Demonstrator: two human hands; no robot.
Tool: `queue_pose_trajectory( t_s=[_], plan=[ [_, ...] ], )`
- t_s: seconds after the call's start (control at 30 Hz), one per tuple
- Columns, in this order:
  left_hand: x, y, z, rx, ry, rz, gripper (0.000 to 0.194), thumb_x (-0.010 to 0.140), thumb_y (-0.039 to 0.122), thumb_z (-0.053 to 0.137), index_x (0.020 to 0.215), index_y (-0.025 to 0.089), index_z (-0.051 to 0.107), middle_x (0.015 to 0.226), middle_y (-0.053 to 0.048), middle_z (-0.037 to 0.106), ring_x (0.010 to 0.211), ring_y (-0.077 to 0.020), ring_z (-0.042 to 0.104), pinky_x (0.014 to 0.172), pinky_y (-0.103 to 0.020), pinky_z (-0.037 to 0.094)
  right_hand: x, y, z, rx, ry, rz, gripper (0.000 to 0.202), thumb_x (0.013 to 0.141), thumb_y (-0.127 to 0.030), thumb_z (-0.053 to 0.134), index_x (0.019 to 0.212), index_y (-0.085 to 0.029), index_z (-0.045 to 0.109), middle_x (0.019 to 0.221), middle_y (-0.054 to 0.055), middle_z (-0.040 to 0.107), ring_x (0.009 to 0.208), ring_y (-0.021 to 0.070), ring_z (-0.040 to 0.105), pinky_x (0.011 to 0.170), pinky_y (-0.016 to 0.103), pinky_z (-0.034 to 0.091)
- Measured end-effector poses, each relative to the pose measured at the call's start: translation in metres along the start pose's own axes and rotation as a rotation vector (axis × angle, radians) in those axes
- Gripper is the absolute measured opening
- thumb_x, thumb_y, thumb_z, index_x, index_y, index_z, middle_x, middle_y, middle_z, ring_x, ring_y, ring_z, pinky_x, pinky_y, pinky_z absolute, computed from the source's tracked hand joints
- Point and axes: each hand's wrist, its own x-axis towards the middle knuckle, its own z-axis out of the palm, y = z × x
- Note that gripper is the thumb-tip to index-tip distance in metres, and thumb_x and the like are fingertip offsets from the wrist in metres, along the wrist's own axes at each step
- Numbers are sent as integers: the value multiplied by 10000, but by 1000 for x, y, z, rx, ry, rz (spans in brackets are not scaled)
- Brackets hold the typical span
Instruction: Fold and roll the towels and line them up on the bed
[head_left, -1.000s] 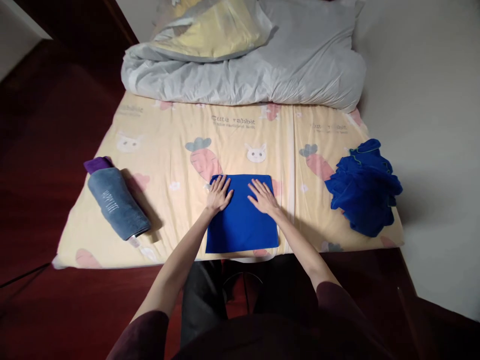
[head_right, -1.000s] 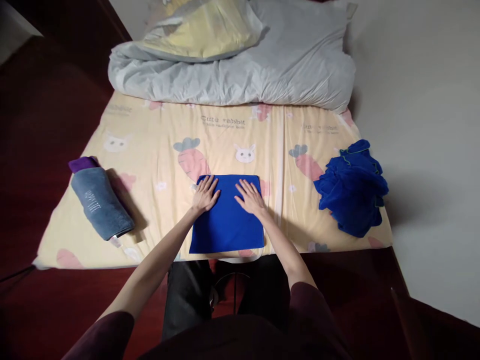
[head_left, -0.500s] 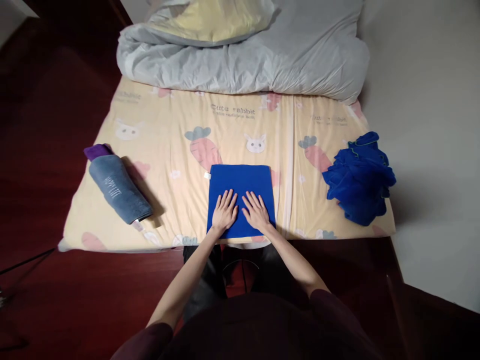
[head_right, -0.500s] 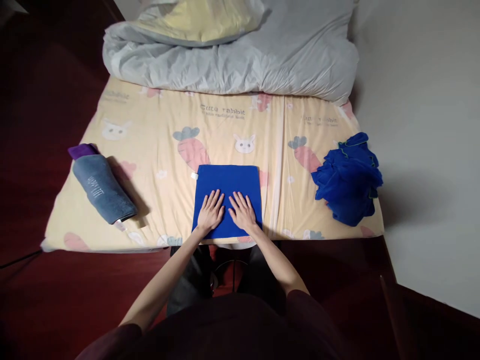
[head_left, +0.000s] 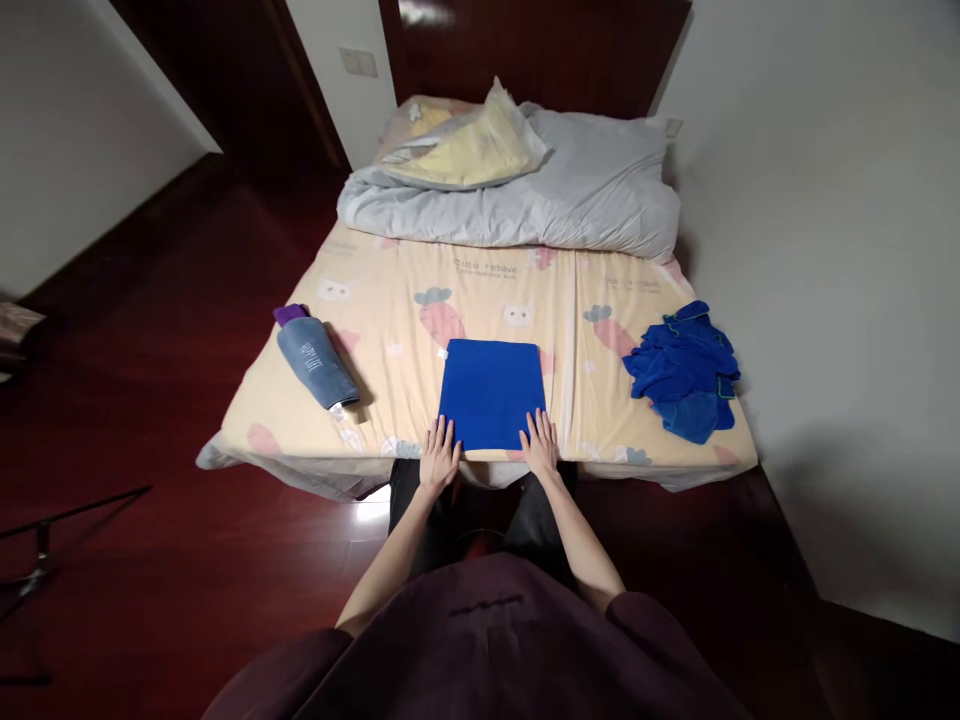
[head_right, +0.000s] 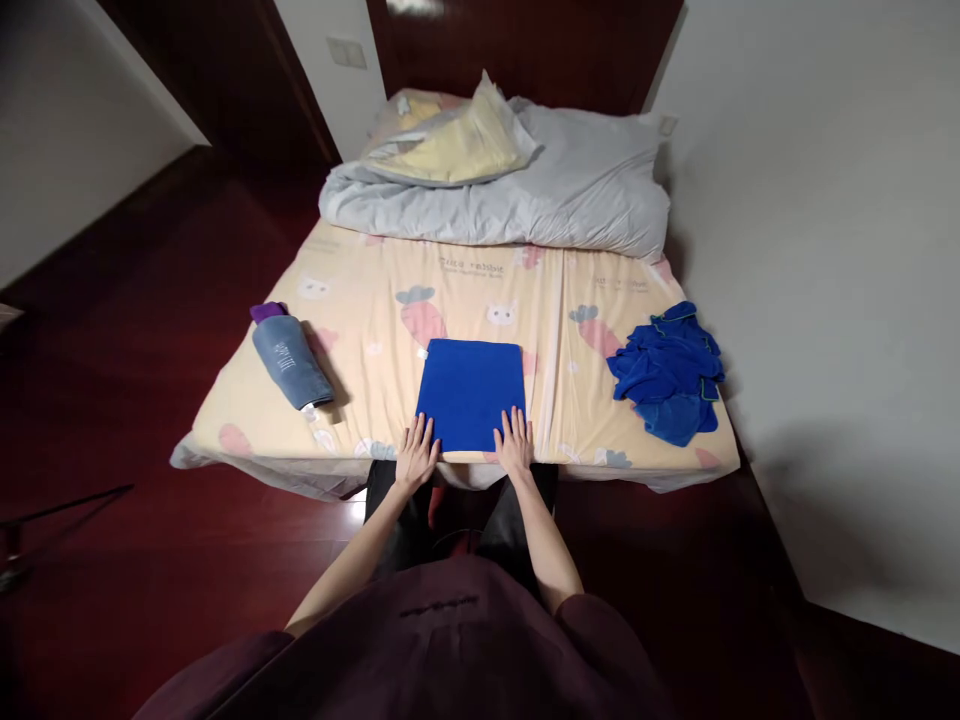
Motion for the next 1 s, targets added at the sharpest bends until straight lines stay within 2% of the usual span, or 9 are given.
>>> queue_pose_trajectory(
  t_s=[0.13, 0.27, 0.4, 0.5, 0.57, 0.63, 0.73, 0.83, 1.0],
  plan=[
    [-37, -22, -8, -44, -7, -35, 633, 1026, 367, 377, 1604, 111, 343, 1693, -163, 242, 1588, -297, 180, 1294, -548, 176, -45, 33, -6, 75, 65, 51, 575, 1058, -371, 351, 1586, -151, 407, 1679, 129, 312, 1582, 264, 234, 1278, 512, 239],
    [-79, -42, -15, -185, -28, -35, 655, 962, 277, 432, 1599, 144, 352, 1687, -142, 281, 1585, -278, 201, 1291, -518, 231, -84, 49, -11, 243, 178, 87, 566, 1027, -343, 388, 1539, -112, 451, 1581, 173, 471, 1506, 264, 396, 1235, 482, 354],
    [-104, -52, -22, -353, -47, -145, 665, 880, 264, 508, 1539, 190, 450, 1657, -121, 358, 1530, -297, 350, 1259, -507, 319, -91, 48, -20, 467, 279, 244, 526, 978, -341, 470, 1451, -118, 525, 1398, 188, 636, 1298, 272, 606, 1138, 459, 464],
    [-96, -53, -29, -476, -24, -278, 597, 863, 306, 534, 1447, 182, 541, 1540, -147, 522, 1370, -319, 557, 1198, -514, 405, -76, 44, -26, 642, 199, 408, 448, 918, -333, 559, 1314, -131, 623, 1175, 160, 746, 1011, 249, 720, 1014, 424, 544],
    [-80, -51, -34, -571, -20, -369, 547, 874, 355, 548, 1394, 187, 577, 1384, -148, 653, 1225, -308, 659, 1134, -505, 469, -65, 41, -27, 751, 94, 519, 425, 871, -332, 608, 1252, -149, 648, 1061, 115, 773, 852, 226, 728, 873, 391, 591],
    [-63, -47, -37, -673, -67, -447, 514, 872, 413, 585, 1338, 196, 607, 1229, -139, 727, 1121, -300, 701, 1032, -478, 538, -57, 38, -25, 856, 12, 582, 441, 835, -322, 630, 1245, -159, 638, 995, 72, 775, 748, 199, 713, 704, 323, 587],
    [-40, -37, -39, -825, -139, -534, 550, 841, 469, 658, 1302, 174, 604, 1130, -146, 746, 1017, -280, 723, 832, -395, 594, -52, 35, -21, 964, -17, 593, 441, 815, -311, 646, 1231, -166, 628, 936, 36, 766, 685, 165, 693, 552, 231, 504],
    [-24, -28, -38, -915, -131, -601, 567, 818, 486, 706, 1267, 157, 595, 1073, -132, 746, 904, -223, 726, 724, -310, 572, -51, 34, -22, 1020, 11, 588, 387, 819, -294, 651, 1189, -179, 638, 926, 27, 761, 660, 136, 684, 527, 196, 465],
    [-12, -29, -33, -885, -122, -677, 387, 787, 455, 735, 980, 135, 637, 799, -82, 704, 669, -176, 664, 586, -266, 507, -48, 34, -26, 1073, -4, 639, 281, 835, -273, 658, 1101, -186, 655, 922, 34, 767, 632, 123, 677, 508, 181, 451]
  ],
)
